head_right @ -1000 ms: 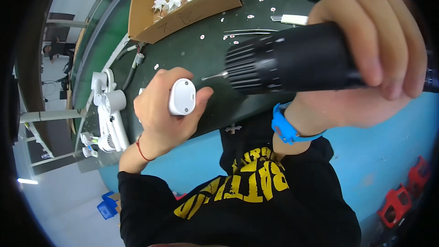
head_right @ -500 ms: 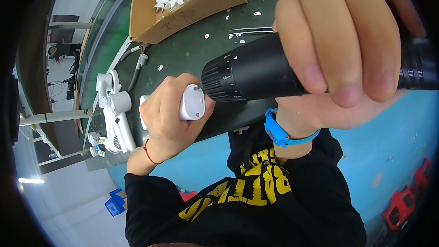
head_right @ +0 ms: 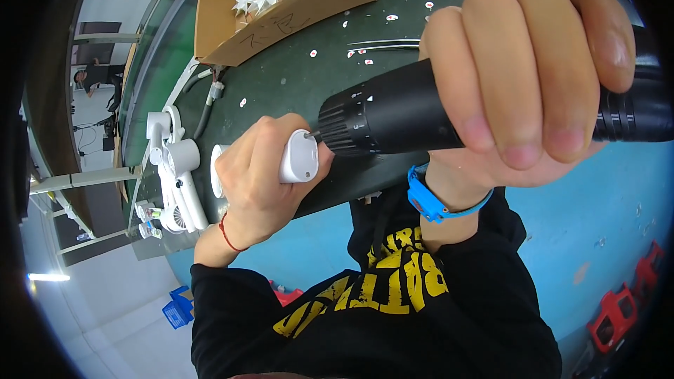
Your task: The person assembles portable electric fans by hand, installing internal wiring, circuit boards, and batteries into the fan housing, then securing the outer casing with screws using an electric screwdriver, tweezers, and pliers.
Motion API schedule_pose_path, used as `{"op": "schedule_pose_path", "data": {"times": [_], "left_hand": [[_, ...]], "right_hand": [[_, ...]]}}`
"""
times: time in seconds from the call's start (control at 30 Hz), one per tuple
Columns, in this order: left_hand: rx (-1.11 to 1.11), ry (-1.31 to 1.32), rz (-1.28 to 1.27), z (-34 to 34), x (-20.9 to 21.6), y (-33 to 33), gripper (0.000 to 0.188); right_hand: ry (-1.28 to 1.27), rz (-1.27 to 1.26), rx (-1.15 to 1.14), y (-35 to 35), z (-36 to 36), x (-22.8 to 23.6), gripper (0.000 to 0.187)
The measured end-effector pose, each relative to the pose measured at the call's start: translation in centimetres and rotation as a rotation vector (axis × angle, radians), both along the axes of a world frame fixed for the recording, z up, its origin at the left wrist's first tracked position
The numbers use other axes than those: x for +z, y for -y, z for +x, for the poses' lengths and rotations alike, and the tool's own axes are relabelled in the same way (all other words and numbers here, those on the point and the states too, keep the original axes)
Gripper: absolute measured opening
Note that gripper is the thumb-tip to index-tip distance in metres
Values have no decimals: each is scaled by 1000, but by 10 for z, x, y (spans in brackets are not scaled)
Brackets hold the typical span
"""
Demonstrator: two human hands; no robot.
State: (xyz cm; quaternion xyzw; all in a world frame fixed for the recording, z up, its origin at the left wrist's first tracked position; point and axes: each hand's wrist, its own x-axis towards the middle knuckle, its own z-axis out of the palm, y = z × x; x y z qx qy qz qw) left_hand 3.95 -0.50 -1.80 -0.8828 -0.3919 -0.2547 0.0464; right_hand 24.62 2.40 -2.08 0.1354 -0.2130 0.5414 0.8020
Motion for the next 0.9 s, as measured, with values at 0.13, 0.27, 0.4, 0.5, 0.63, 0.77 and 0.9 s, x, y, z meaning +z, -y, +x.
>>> {"op": "schedule_pose_path", "data": {"times": [0.13, 0.27, 0.4, 0.5, 0.63, 0.77, 0.9], "left_hand": [[1, -2, 3, 0, 0, 0, 31], [22, -9, 0, 2, 2, -1, 28], [63, 6, -13, -3, 0, -7, 28], [27, 64, 15, 0, 2, -11, 26], [-45, -10, 19, 7, -2, -15, 20], [-63, -48, -39, 0, -10, -16, 22], [64, -131, -41, -1, -10, -28, 23]], "right_hand": [[-10, -5, -11, -1, 0, 0, 18], [42, 139, 90, -9, 3, -2, 18], [38, 81, 49, -8, 5, -8, 32], [123, 86, -24, -8, 4, -13, 42], [168, 112, -34, -8, 2, -17, 49], [160, 65, -57, 0, 2, -18, 53], [159, 42, -160, -4, 9, -22, 55]]}}
